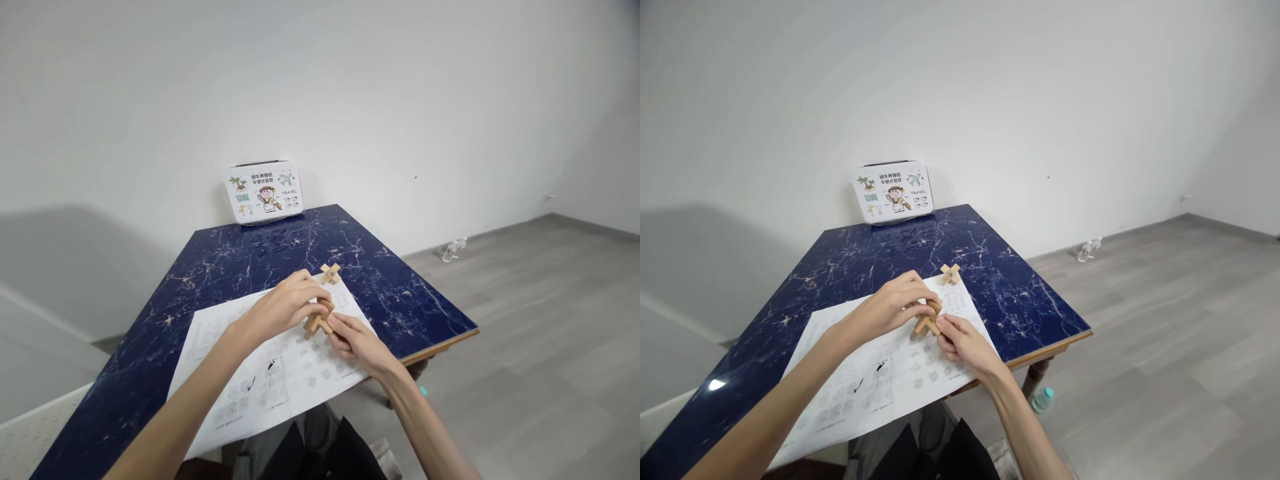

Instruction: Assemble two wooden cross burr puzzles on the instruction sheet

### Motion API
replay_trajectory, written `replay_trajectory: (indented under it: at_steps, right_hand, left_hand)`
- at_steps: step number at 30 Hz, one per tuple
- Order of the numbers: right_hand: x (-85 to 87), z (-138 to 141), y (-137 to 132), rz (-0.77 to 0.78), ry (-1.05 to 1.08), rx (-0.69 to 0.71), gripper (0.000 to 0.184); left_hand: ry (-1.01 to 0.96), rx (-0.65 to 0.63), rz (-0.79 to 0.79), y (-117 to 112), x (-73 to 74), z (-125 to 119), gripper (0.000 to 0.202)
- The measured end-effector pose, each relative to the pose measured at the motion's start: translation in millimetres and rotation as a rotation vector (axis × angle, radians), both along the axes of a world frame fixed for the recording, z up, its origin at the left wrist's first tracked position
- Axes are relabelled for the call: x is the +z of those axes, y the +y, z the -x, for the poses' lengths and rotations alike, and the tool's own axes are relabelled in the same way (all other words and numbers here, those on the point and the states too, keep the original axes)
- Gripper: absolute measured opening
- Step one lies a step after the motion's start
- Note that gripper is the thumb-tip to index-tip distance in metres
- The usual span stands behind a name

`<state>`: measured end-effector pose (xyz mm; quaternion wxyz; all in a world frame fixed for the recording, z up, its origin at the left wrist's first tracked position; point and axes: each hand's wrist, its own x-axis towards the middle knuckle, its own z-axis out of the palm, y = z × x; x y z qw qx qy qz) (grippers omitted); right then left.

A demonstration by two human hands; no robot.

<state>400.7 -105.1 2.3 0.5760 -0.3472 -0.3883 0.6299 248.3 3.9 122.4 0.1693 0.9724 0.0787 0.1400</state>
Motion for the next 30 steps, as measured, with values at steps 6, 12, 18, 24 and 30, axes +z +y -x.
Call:
replay_trajectory:
  at_steps: [6,12,18,24,30]
  right_hand:
    - [15.8,7.2,-10.5,0.049,-0.106,-0.014,0.049]
    - [28.1,11.7,-24.9,-0.029,-0.203,-0.083,0.048]
    - [40.4,14.7,-40.4,-0.076,-0.398,-0.184,0.044]
    - [46.0,26.0,-51.3,-0.179,-0.639,-0.356,0.036]
    - [46.5,34.9,-57.7,-0.292,-0.81,-0.461,0.022]
  left_hand:
    - [-0.026,0.059,0.062,-4.2,1.2,11.3,0.014]
    - [-0.075,0.168,0.224,-11.3,2.3,20.5,0.018]
    - [-0.095,0.287,0.728,-21.0,-15.4,34.3,0.074]
    - [-0.127,0.326,1.141,-57.2,-20.5,34.5,0.069]
    - [-0.317,0.399,1.205,-80.0,-20.0,31.8,0.061]
